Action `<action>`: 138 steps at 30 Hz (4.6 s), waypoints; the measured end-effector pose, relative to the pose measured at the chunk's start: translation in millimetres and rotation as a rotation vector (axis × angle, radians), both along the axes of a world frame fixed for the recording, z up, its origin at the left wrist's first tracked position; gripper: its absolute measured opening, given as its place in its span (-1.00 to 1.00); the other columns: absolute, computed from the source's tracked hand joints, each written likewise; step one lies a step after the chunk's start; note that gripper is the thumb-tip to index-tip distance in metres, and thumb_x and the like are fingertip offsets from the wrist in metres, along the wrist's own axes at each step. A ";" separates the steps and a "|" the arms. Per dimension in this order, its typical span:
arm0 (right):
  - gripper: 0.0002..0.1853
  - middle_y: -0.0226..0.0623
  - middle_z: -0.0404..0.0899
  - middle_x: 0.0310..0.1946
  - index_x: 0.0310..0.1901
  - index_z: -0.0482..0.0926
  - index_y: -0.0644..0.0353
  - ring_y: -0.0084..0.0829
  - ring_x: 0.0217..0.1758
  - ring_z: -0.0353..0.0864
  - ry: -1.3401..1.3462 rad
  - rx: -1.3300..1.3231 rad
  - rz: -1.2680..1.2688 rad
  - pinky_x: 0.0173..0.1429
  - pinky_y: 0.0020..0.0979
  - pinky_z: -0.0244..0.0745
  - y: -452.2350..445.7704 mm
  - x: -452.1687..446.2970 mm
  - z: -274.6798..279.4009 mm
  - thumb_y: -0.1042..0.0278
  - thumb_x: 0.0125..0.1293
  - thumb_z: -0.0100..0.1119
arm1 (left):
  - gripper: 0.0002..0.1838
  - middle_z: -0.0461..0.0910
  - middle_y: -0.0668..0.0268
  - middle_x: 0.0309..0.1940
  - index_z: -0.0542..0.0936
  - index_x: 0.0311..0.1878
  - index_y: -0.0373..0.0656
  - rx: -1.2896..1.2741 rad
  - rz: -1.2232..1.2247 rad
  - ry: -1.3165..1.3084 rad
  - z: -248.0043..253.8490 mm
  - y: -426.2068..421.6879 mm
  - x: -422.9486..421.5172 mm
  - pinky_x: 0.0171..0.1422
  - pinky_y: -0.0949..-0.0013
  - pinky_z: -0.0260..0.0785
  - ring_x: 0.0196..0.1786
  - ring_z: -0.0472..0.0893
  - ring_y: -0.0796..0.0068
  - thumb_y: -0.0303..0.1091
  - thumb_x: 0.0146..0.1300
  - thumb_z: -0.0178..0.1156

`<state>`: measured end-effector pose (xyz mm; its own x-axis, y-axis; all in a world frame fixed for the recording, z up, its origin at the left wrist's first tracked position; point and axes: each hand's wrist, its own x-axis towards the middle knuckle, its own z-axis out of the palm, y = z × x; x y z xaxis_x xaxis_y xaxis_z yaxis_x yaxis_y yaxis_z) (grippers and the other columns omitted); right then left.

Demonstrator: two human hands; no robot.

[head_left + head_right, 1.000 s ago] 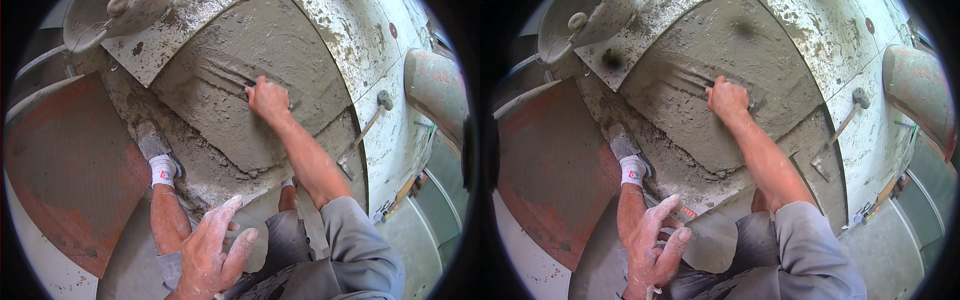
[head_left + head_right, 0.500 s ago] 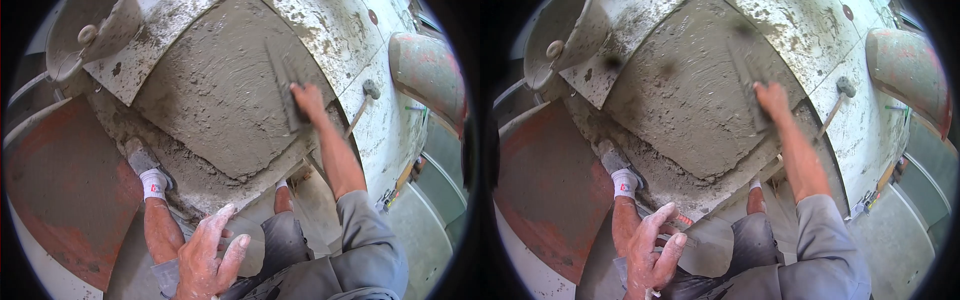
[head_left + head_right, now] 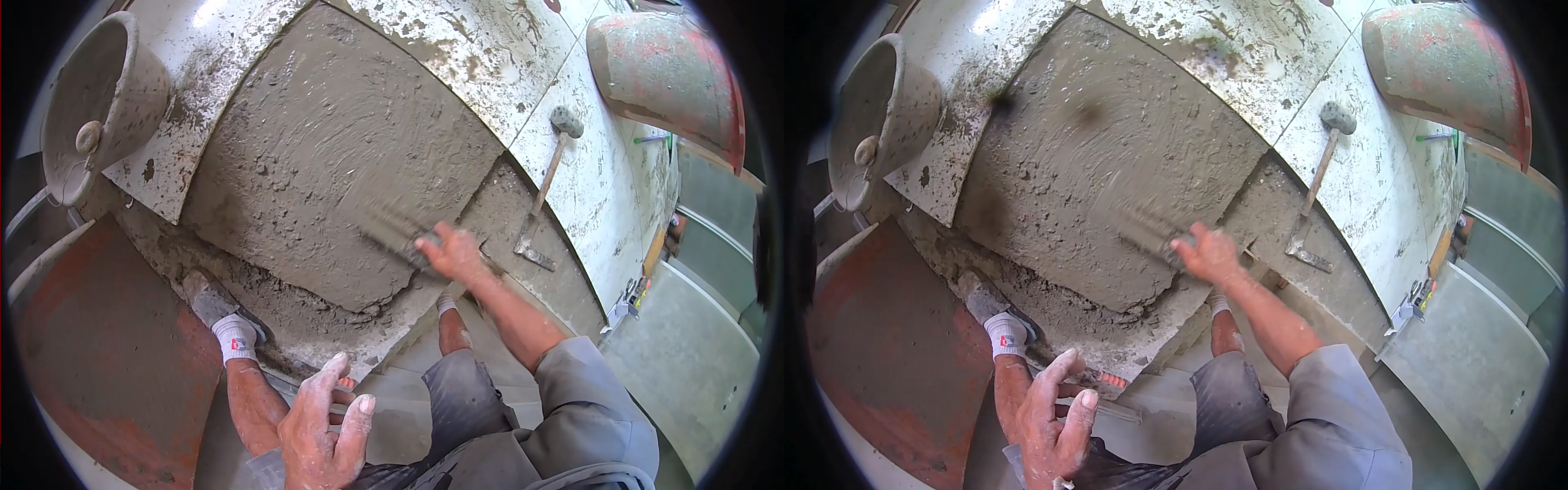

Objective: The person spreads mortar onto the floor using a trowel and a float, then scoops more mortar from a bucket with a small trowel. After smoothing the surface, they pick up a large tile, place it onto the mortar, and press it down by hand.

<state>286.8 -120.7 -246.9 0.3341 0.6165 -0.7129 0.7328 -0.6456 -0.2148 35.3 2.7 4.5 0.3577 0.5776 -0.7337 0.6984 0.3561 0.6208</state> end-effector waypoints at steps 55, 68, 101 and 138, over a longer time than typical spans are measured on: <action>-0.49 0.01 0.67 -0.30 -0.24 0.67 0.29 -0.06 -0.15 0.68 0.083 0.051 0.298 -0.02 -0.14 0.58 215.5 -42.9 -25.8 -0.12 0.26 0.12 | -0.53 0.58 0.12 -0.14 0.46 0.20 -0.24 0.095 -0.006 -0.016 12.8 35.7 -7.5 -0.14 0.38 0.45 -0.22 0.60 0.34 -0.30 0.25 0.24; -0.54 -0.04 0.64 -0.50 -0.23 0.49 0.30 -0.03 -0.38 0.68 0.158 -0.044 0.633 -0.26 -0.11 0.57 72.1 -66.4 -6.8 -0.05 0.30 0.10 | -0.51 0.57 0.10 -0.13 0.45 0.22 -0.22 0.173 -0.029 -0.090 16.3 21.1 -38.3 -0.18 0.37 0.47 -0.23 0.61 0.31 -0.31 0.24 0.26; -0.38 0.12 0.65 -0.31 -0.28 0.67 0.39 -0.04 -0.21 0.67 -0.145 0.223 0.060 -0.01 -0.17 0.51 306.8 80.3 -24.8 -0.21 0.17 0.17 | -0.52 0.56 0.15 -0.07 0.45 0.22 -0.21 0.075 0.033 -0.052 16.1 32.6 -37.7 -0.12 0.41 0.46 -0.22 0.57 0.37 -0.32 0.25 0.26; -0.53 0.00 0.66 -0.39 -0.27 0.61 0.32 -0.06 -0.27 0.69 0.122 -0.064 0.890 -0.20 -0.13 0.59 166.0 -117.4 -4.7 -0.05 0.31 0.06 | -0.43 0.57 0.04 -0.04 0.43 0.20 -0.32 0.065 0.047 -0.177 25.7 22.8 -72.1 -0.13 0.32 0.52 -0.23 0.64 0.34 -0.16 0.23 0.27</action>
<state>169.4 45.3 -251.7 -0.3284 0.5689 -0.7540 0.9418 0.1369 -0.3069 -36.8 25.5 30.2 0.4496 0.6407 -0.6223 0.5598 0.3408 0.7553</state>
